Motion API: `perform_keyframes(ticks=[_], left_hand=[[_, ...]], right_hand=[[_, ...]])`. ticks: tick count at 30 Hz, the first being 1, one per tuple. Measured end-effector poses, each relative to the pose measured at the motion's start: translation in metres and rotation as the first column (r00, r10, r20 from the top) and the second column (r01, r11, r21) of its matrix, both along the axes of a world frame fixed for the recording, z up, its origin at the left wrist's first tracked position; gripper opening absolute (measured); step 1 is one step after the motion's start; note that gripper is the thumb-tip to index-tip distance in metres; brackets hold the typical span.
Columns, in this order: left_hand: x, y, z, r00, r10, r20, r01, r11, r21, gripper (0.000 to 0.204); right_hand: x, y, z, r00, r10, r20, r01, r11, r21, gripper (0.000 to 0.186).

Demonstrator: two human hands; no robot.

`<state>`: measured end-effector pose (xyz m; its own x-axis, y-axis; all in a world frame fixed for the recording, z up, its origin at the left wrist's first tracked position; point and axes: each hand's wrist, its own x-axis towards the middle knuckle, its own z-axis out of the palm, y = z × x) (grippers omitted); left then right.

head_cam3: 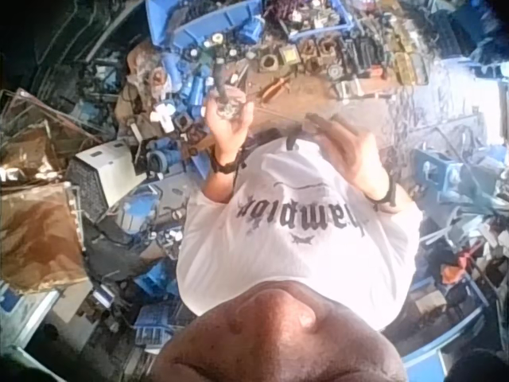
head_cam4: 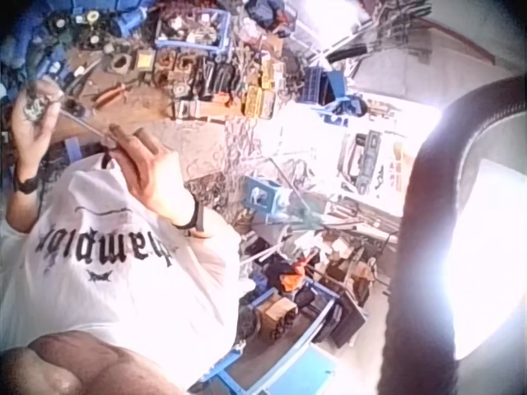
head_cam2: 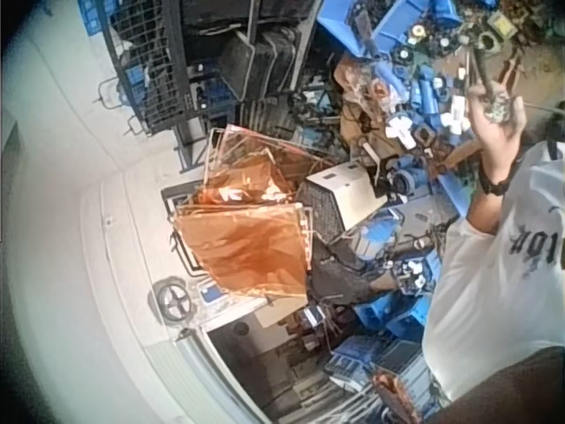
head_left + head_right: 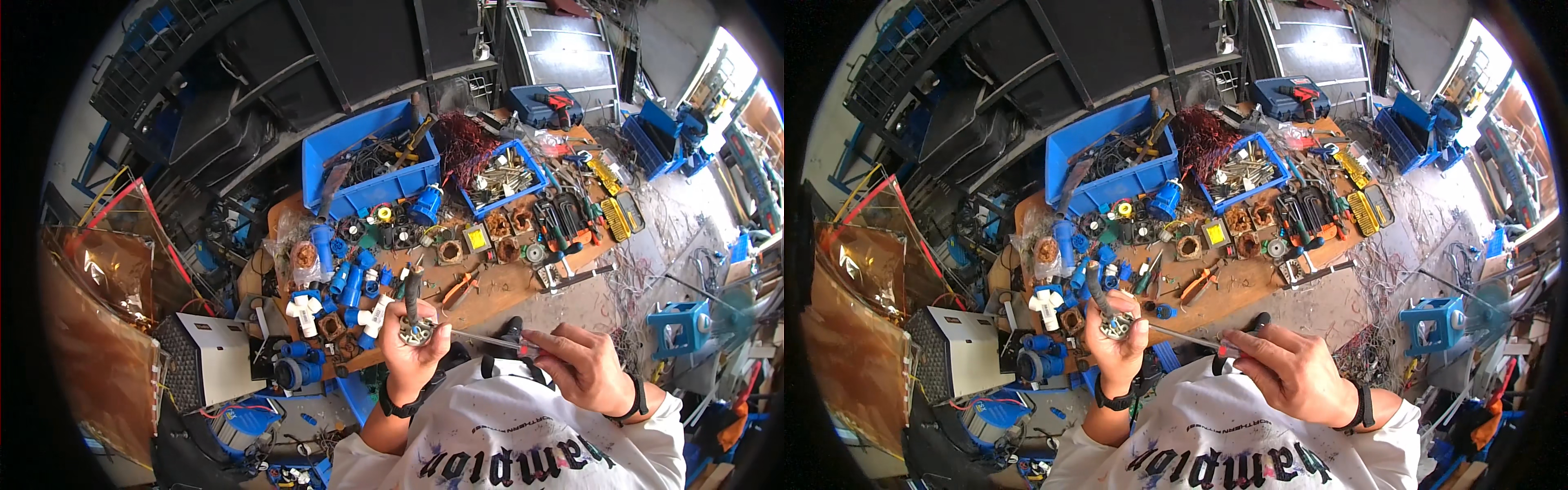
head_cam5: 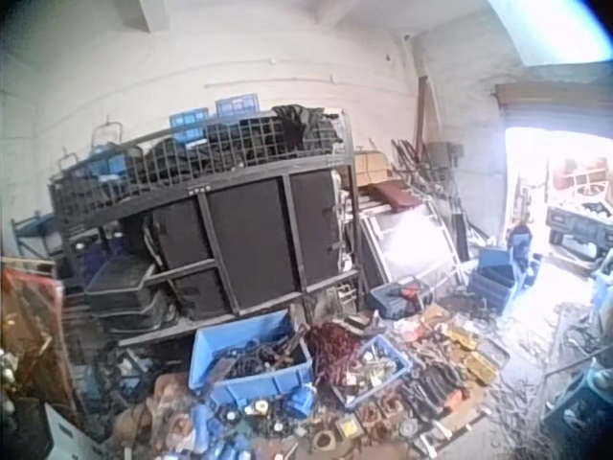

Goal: The person uses a screwdriver to manipulate the internal components of a white electrical connector. They repeatedly insert the tool into the connector's slots and turn it, appearing to adjust or tighten internal terminals. The person holds the connector in one hand and the screwdriver in the other throughout the process.

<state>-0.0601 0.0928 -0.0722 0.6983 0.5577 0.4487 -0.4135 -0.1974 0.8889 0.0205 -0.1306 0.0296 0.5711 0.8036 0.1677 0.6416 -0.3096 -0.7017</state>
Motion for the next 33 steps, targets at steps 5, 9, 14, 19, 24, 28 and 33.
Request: perform_keyframes(ticks=[5,9,14,19,24,28,33], left_hand=[[-0.001,-0.002,0.004,1.0,0.028,0.002,-0.028,1.0,0.008,0.032],[-0.004,-0.004,0.006,0.999,0.032,0.017,-0.033,0.997,0.076,0.033],[-0.007,-0.005,0.004,1.0,0.011,0.003,-0.012,0.99,0.14,0.034],[-0.002,-0.014,0.009,0.995,-0.039,0.086,0.032,0.996,0.08,0.036],[0.001,-0.013,0.02,0.995,-0.061,0.076,0.039,0.964,0.264,0.035],[-0.002,-0.017,0.014,0.998,-0.067,0.023,0.063,0.989,0.131,0.034],[0.002,-0.018,0.016,0.997,-0.068,0.046,0.059,0.985,0.161,0.029]], right_hand=[[-0.004,-0.004,-0.003,0.999,-0.001,-0.037,0.001,1.0,0.004,0.036],[-0.004,-0.006,-0.007,0.931,-0.007,-0.366,0.011,1.0,0.008,0.033],[0.003,-0.016,-0.013,0.736,0.054,-0.675,-0.11,0.993,-0.04,0.032],[0.009,-0.011,-0.007,0.102,0.038,-0.994,-0.1,0.995,0.028,0.036],[0.015,-0.016,-0.012,0.113,0.031,-0.993,-0.146,0.989,0.014,0.036],[0.01,-0.019,-0.017,0.571,0.071,-0.818,-0.167,0.985,-0.032,0.031],[-0.003,-0.011,-0.007,0.897,0.076,-0.436,-0.113,0.992,-0.06,0.03]])
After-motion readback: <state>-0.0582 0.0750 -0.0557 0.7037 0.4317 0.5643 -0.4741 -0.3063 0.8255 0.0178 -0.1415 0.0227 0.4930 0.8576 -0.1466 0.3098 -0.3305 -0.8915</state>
